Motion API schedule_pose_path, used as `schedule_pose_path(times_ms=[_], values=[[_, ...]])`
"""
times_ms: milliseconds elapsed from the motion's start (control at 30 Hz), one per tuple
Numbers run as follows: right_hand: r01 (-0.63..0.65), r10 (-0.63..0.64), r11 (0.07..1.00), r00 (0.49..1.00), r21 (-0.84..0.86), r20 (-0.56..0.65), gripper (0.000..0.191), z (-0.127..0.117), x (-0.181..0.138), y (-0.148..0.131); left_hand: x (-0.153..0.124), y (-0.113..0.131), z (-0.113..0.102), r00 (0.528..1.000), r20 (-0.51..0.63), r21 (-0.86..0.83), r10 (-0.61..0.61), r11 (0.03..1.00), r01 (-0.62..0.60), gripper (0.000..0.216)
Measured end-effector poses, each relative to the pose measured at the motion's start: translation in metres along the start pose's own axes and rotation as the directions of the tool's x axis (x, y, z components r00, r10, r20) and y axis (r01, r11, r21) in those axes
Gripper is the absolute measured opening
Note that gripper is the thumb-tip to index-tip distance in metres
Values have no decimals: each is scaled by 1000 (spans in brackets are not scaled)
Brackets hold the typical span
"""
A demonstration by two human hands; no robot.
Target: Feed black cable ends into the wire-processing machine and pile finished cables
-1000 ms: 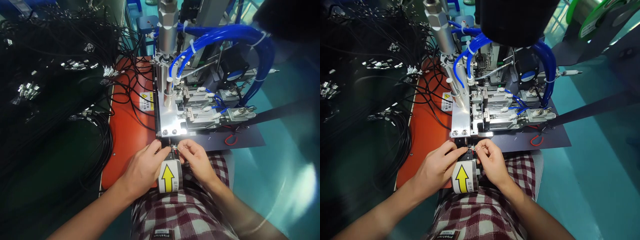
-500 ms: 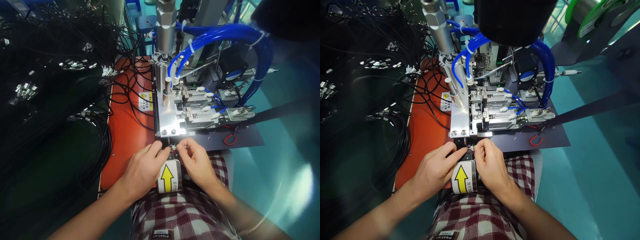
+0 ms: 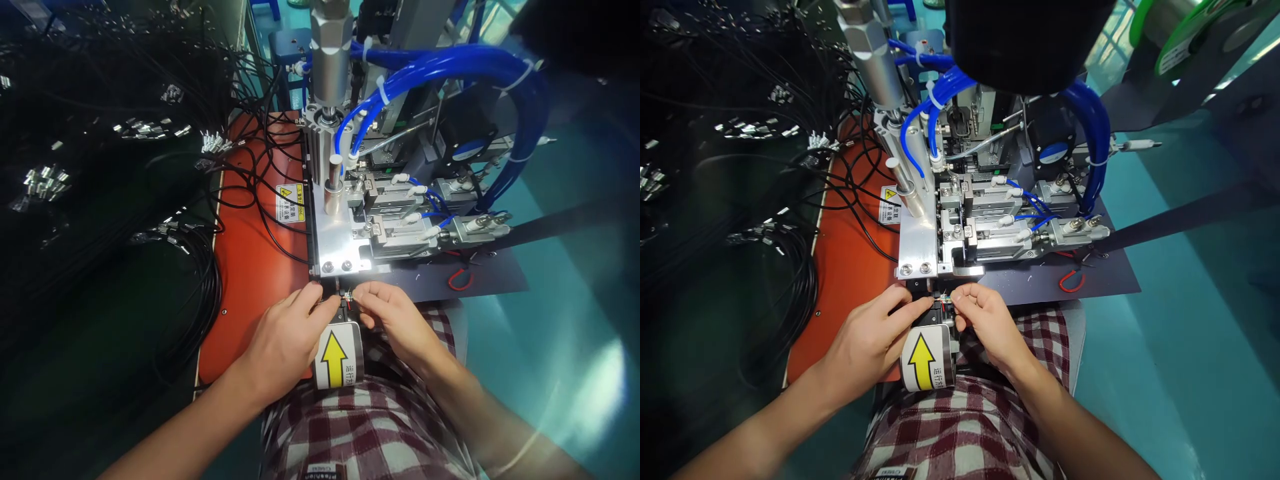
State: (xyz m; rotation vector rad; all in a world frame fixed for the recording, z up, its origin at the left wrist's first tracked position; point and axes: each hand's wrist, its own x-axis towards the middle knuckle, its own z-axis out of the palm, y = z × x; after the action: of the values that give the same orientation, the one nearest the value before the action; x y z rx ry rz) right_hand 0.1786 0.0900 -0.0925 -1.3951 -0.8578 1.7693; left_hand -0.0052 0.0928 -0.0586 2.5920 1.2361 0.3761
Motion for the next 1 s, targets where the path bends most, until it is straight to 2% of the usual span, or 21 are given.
schedule_pose_path(times_ms=[133, 267, 400, 533, 767, 1000], values=[[41, -39, 996, 999, 78, -26, 30, -1, 0, 2, 0, -2, 0, 1000, -8, -69, -11, 998, 11, 30], [69, -67, 997, 996, 27, -53, 35, 4, -1, -2, 1, -4, -1, 1000, -16, -89, -2, 996, 1, 30], [78, -79, 997, 995, -15, -55, 31, 6, 0, -2, 2, -6, -3, 1000, 3, -96, 18, 995, -18, 31], [97, -98, 995, 995, -23, -22, 30, 5, 2, 2, 2, -7, -4, 999, 5, -52, 53, 997, -52, 31], [135, -136, 990, 990, -34, -32, 28, 5, 2, 4, 2, -11, 1, 995, 11, -7, 95, 995, -95, 30], [68, -70, 996, 997, 52, 28, 31, 1, 5, 8, 1, -3, -2, 997, 47, 84, 54, 995, -58, 29]])
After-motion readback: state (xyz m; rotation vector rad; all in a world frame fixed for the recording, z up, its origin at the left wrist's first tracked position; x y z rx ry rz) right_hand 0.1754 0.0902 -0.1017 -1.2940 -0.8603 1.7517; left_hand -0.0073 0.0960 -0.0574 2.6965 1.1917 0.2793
